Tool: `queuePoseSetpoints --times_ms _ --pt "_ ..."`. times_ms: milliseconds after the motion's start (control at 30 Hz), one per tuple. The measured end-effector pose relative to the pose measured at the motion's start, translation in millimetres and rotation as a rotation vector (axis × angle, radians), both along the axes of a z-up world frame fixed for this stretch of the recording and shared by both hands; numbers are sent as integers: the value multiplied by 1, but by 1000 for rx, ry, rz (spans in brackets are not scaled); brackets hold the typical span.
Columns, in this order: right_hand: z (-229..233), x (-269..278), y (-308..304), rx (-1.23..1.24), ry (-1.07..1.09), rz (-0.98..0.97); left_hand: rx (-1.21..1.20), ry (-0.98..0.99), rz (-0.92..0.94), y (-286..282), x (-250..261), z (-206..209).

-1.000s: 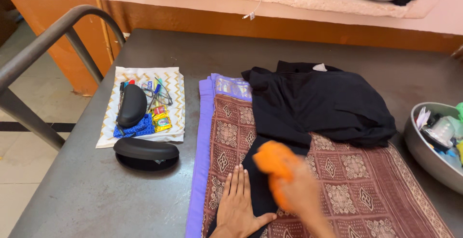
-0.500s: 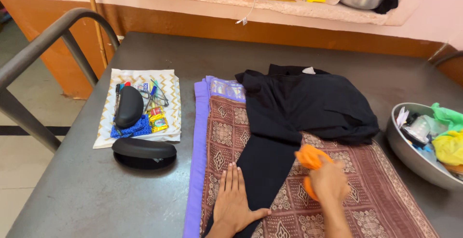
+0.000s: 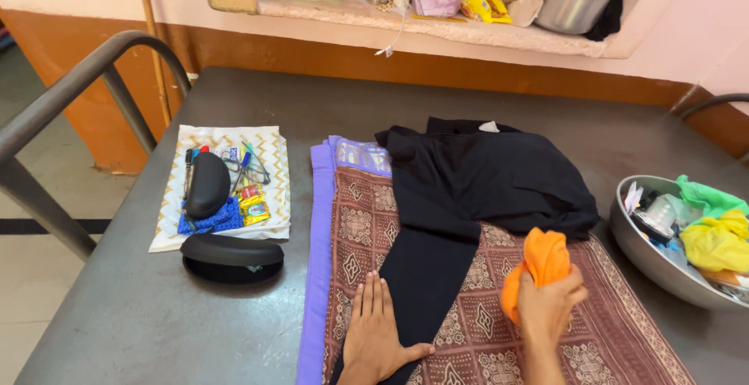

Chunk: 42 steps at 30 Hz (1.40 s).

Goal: The person wipes a black garment laid on a patterned cloth using an orange cloth. They repeatedly smooth and rub the fabric surface, occasionally lifting and repositioning the garment to access different areas. The person continues wiping and smoothing the garment throughout the clip.

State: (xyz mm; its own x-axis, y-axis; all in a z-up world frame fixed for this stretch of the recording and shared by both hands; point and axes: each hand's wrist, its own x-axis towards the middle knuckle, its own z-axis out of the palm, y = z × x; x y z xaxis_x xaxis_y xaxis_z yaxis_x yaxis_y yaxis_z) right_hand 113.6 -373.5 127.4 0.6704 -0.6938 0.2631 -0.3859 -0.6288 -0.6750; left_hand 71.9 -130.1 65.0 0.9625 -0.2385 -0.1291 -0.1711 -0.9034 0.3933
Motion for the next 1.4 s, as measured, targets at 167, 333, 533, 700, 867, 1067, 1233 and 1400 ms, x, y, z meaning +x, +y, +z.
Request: queuePoseSetpoints --times_ms 167,333,533,700,867,1067,1233,1400 --pt "-46 16 82 -341 -194 664 6 -58 -21 -3 2 -16" --pt "-80 6 106 -178 245 904 -93 -125 -22 -1 7 -28" --pt "-68 38 -63 -265 397 169 -55 -49 -35 1 10 -25" --pt "-31 27 -53 -127 111 164 -46 -108 -36 1 15 -32" --pt "-45 36 99 -413 -110 756 -45 -114 -35 -2 14 -33" --pt "-77 59 77 -563 246 889 -56 -136 -45 -3 23 -61" --pt "-65 98 -99 -370 582 184 -114 -705 -40 -7 40 -117" --pt "-20 92 -157 -384 747 92 -159 -957 -4 -15 49 -158"
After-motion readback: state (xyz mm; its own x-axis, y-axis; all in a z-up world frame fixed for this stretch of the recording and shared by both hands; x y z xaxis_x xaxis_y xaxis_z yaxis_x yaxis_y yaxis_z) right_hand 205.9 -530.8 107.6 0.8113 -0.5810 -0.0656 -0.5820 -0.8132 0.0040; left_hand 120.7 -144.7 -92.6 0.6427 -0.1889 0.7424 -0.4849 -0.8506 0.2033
